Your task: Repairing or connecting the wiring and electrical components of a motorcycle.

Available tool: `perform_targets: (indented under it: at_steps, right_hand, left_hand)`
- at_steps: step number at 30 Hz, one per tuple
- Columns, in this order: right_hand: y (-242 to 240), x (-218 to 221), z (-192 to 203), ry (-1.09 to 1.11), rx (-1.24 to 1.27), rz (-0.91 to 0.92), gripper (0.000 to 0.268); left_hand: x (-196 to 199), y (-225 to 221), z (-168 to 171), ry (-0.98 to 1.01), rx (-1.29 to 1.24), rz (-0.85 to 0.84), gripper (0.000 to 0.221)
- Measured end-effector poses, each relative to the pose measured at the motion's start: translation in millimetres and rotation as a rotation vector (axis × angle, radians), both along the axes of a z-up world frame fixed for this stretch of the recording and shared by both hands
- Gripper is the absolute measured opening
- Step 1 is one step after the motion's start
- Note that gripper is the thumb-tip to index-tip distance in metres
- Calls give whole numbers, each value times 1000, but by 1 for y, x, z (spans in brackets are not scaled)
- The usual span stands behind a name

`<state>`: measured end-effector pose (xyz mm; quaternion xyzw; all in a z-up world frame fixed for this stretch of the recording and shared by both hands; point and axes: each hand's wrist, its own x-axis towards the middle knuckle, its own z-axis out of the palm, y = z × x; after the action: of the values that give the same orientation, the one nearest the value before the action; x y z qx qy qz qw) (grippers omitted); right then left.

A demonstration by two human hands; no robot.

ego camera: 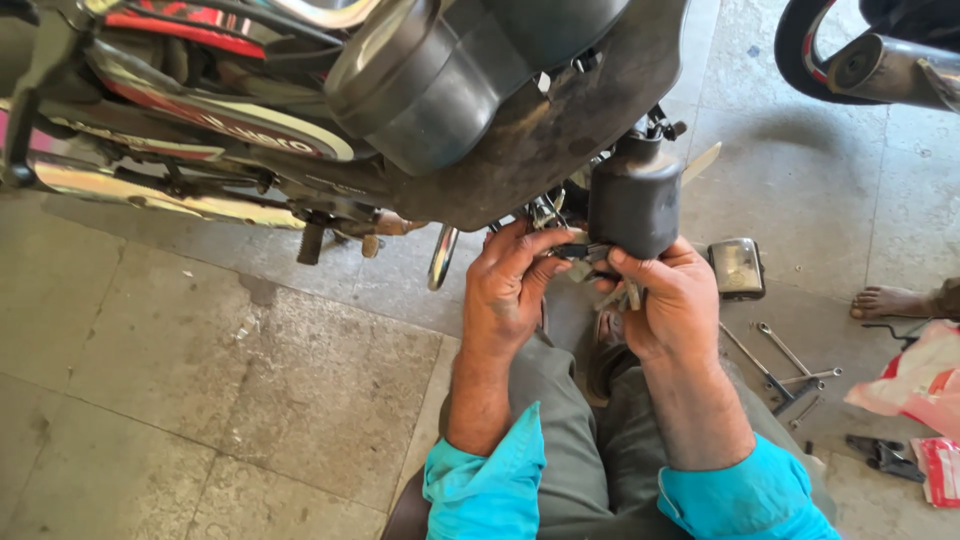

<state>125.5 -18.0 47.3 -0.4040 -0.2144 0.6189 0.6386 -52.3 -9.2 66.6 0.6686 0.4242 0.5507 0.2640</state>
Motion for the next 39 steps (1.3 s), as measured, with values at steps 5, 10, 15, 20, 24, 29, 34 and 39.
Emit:
perform_targets:
  at_steps: [5,10,15,20,24,29,34,39]
  right_hand:
    - [3,4,-8,43,-25,17,15]
    - [1,-3,-2,48,0,-2,18]
    - [-3,-12,5,56,42,-12,21]
    - [-2,-8,9,53,36,-9,21]
    - [2,-3,13,25,50,25,24]
    - [2,0,10,-28,53,39,24]
    - [4,4,4,-3,45,37,25]
    - [4,7,10,50,25,117,26]
  left_hand:
    - [0,-1,0,59,-30,28,31]
    - [1,-2,2,146,-72,34,30]
    - [6,0,-2,141,28,55,30]
    - [16,-2,4,36,21,61,30]
    - [19,-3,0,-63,-73,7,26]
    - [24,-2,-9,-6,1,29,25]
    - [31,-3,-15,-35,51,54,26]
    - [33,-5,-12,-73,50,56,26]
